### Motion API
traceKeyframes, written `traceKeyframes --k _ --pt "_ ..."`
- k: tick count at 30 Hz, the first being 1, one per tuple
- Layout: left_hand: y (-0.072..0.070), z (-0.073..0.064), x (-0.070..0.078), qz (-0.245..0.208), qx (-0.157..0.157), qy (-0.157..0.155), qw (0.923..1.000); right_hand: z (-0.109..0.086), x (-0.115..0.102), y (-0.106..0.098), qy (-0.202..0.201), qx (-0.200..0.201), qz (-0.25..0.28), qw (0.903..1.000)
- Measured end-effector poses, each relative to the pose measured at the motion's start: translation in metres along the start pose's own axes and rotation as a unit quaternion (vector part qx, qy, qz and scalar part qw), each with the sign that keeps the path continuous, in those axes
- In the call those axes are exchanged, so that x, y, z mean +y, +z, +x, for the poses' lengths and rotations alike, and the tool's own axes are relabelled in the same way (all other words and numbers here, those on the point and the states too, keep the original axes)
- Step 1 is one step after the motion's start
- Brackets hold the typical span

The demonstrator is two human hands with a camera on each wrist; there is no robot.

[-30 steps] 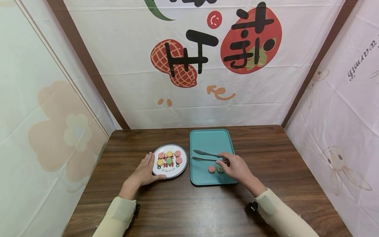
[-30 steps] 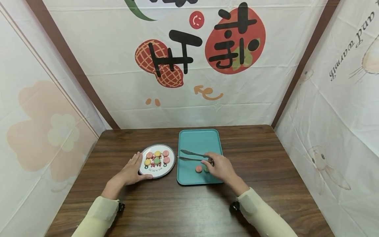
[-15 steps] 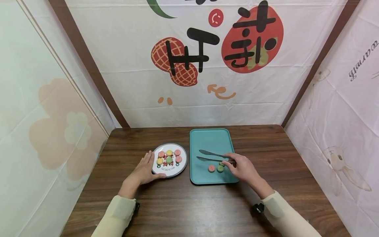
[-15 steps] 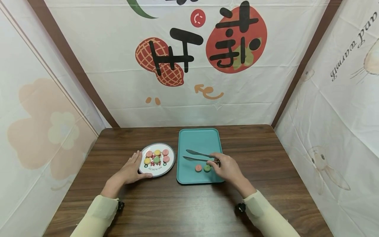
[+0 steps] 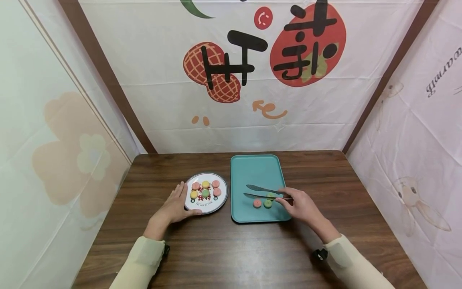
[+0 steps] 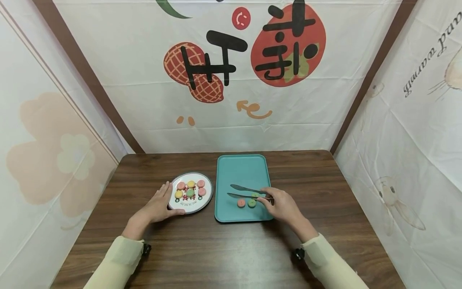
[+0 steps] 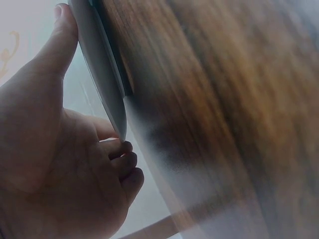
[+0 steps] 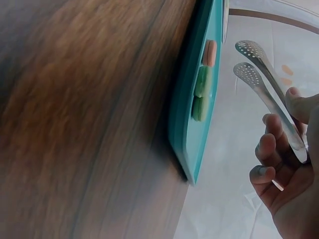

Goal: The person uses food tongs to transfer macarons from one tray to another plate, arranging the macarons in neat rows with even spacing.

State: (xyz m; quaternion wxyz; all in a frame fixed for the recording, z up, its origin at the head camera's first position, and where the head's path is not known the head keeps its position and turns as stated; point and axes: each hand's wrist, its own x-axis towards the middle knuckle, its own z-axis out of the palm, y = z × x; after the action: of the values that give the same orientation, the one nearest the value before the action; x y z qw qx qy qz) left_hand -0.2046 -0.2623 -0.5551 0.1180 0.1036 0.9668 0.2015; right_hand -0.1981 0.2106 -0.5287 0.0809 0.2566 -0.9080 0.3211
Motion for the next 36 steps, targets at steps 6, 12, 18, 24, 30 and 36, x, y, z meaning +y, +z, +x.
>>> traceKeyframes --k 6,12,18,24,30,36 --pt "-0.002 -0.001 0.001 -0.001 0.002 0.003 1.0 -0.006 0.005 -0.004 -0.008 -0.014 0.005 0.9999" --pt "-0.003 0.0 0.001 -0.002 -0.003 -0.004 1.0 -0.012 0.006 -0.01 -0.019 -0.023 -0.001 0.9995" --pt "-0.003 0.0 0.0 -0.006 -0.011 -0.009 0.9999 -0.016 0.009 -0.012 -0.017 -0.03 -0.012 0.9993" --pt "-0.003 0.001 -0.001 -0.007 -0.01 -0.012 0.9999 -0.017 0.011 -0.012 -0.016 -0.033 -0.021 0.9991" --pt "-0.002 0.001 -0.001 -0.006 -0.007 -0.01 0.9999 -0.02 0.01 -0.013 -0.021 -0.032 -0.018 0.9991" --pt "-0.001 0.001 0.0 -0.003 -0.007 -0.01 0.9999 -0.022 0.011 -0.012 -0.02 -0.034 -0.022 0.999"
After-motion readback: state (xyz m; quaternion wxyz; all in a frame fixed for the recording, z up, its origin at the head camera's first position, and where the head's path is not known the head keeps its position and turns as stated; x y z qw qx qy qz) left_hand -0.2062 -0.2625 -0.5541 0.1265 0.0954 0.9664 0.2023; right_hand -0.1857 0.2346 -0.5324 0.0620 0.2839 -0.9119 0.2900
